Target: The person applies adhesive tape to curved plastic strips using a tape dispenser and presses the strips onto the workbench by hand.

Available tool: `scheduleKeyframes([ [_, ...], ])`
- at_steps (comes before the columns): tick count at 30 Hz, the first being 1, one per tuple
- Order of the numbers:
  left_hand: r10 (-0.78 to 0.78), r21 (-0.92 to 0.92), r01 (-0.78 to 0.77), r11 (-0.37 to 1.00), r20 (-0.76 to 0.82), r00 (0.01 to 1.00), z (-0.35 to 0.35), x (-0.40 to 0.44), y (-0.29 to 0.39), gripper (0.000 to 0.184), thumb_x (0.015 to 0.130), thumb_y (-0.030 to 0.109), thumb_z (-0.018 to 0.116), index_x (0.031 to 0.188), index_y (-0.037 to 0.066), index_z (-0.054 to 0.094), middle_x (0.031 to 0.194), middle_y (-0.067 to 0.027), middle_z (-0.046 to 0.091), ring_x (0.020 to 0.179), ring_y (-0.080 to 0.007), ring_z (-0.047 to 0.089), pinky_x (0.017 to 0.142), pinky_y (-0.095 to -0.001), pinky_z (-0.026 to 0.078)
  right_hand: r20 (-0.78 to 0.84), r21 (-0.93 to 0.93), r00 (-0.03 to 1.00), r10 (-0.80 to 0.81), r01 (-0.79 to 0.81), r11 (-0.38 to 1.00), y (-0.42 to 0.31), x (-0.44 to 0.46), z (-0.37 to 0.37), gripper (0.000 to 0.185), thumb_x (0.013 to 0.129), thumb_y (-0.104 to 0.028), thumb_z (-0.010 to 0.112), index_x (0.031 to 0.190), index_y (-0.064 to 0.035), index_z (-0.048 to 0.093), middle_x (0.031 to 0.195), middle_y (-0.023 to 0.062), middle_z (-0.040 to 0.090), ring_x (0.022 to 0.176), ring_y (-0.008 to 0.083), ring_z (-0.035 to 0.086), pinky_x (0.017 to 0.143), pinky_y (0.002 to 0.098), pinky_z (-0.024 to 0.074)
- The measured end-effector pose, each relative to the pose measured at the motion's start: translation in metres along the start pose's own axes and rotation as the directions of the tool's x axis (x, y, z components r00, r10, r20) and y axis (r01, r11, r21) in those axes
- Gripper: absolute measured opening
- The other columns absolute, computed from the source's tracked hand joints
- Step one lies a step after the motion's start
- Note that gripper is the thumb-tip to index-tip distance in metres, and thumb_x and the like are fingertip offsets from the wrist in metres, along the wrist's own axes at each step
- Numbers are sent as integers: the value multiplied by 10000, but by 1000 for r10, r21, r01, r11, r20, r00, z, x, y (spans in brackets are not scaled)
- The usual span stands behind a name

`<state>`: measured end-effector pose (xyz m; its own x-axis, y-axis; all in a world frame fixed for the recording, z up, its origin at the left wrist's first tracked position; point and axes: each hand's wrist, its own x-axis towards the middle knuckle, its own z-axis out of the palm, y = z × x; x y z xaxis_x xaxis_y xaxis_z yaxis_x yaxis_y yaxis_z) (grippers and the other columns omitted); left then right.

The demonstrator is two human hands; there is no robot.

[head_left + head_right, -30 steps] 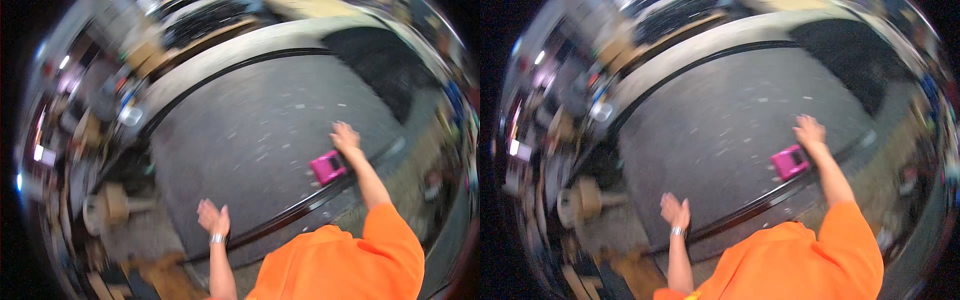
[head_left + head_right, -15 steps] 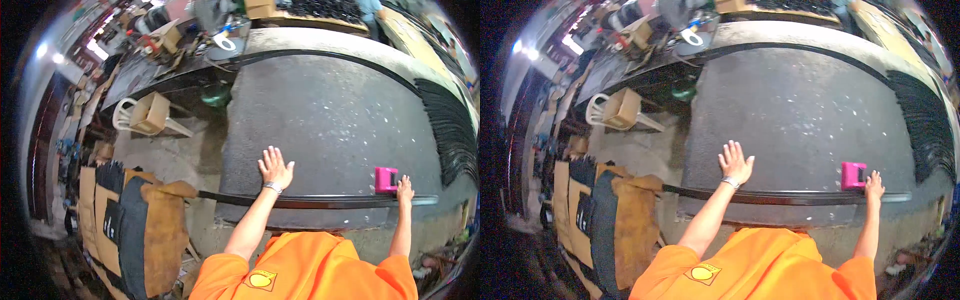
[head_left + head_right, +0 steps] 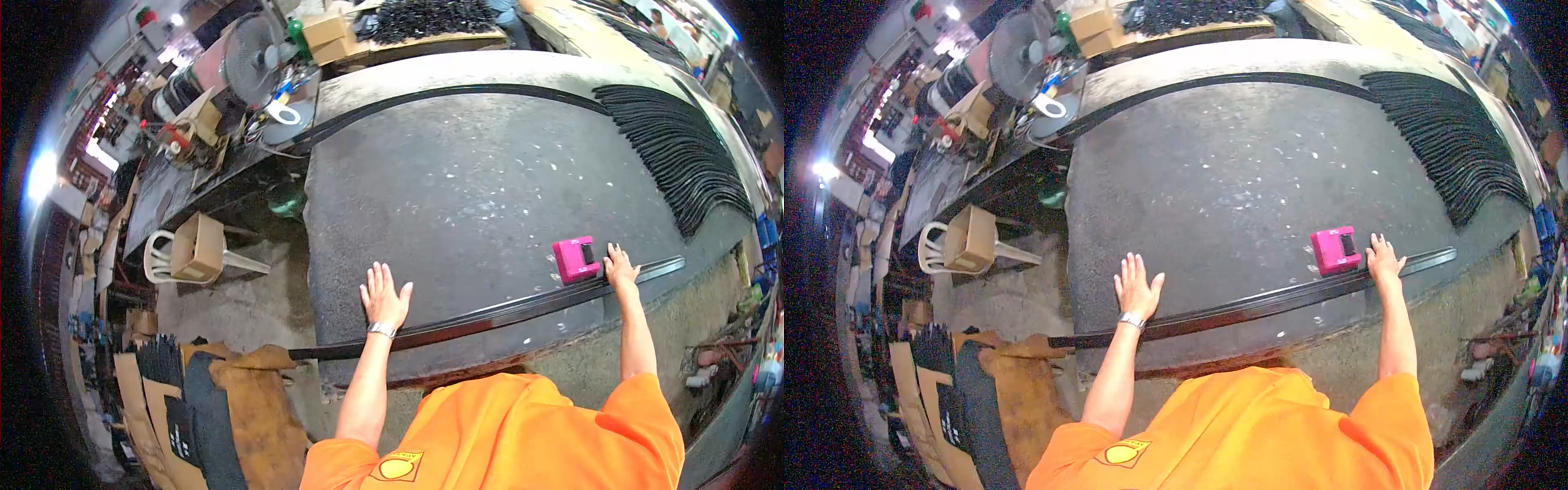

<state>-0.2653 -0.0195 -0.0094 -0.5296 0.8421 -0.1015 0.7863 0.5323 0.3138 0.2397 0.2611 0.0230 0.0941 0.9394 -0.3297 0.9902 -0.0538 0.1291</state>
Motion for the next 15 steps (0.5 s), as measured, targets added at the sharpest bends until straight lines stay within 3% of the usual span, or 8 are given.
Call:
scheduleKeyframes([
  [4,-66,28,63,998,115,991,-13,0,4,830,977,540,471,1554,-6,230,1646,-211,128,1531,-352,104,1189,-628,41,-47,45,999,19,-17,999,5,-2,13,546,1012,-410,468,1536,-339,330,1619,-46,302,1483,215,296,1136,717,172],
  [7,-105,67,102,993,52,993,-14,21,1,836,983,553,446,1551,-17,222,1644,-232,106,1530,-365,88,1171,-660,3,-39,55,999,27,-25,998,4,-2,14,545,1016,-405,462,1539,-332,324,1625,-37,288,1490,223,279,1133,716,182],
  [13,-125,91,123,988,16,992,-28,144,-47,855,998,588,378,1549,-41,199,1639,-247,95,1526,-373,97,1191,-622,35,-56,74,998,10,-6,997,3,2,19,533,1026,-354,458,1540,-294,328,1632,-17,270,1495,242,264,1137,694,208],
  [15,-125,78,121,990,52,991,-40,195,-58,865,993,605,367,1554,-31,193,1642,-236,95,1528,-366,91,1206,-589,53,-10,32,1000,0,0,1000,4,7,19,573,1029,-376,446,1567,-312,259,1649,-2,228,1508,261,236,1122,703,216],
])
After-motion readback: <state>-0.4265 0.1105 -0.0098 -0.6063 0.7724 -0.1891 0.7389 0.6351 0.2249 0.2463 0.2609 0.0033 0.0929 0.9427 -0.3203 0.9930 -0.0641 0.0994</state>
